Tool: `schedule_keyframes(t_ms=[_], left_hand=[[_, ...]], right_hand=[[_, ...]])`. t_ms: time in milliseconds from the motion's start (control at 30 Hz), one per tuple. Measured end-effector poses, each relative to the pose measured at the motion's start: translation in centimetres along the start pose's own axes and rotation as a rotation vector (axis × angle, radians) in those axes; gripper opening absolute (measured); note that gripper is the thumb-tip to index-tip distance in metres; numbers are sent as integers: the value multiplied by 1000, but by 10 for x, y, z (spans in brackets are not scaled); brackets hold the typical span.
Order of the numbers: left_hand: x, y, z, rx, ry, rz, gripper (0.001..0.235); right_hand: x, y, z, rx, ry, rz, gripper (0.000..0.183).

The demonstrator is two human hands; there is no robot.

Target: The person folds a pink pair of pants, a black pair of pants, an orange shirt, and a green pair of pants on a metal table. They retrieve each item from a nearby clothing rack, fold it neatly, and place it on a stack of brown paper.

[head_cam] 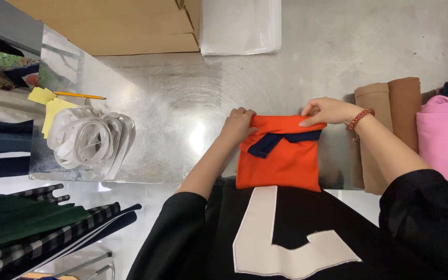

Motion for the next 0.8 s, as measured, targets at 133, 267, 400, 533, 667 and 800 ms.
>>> schedule_keyframes(t_ms=[133, 267, 400, 533, 667, 800], left_hand=[[7, -6, -1, 76, -40, 47, 50], [25, -24, -20, 84, -117, 123, 48], [44, -15, -32, -35, -9, 6, 40], [54, 12, -35, -269, 264, -348, 30], [26, 21, -17, -390, 350, -496, 25], [9, -13, -15, -519, 388, -593, 8]], right_hand=[[-7, -11, 14, -44, -383, 48, 90], [-32, -13, 20, 3, -514, 52, 81], [-19, -2, 28, 184, -573, -223, 61], [-6, 22, 17, 250, -656, -639, 49], [-18, 14, 18, 290, -770, -862, 48], [-30, -14, 34, 398, -712, -943, 53]])
Point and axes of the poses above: each hand's wrist, its own y-axis towards the middle knuckle, its own x-axis out of the back of the hand, z = x × y, the point moved 6 cm from there along y, towards the middle knuckle, and after that the axes turned 13 degrees about -y, right-handed, at the moved point
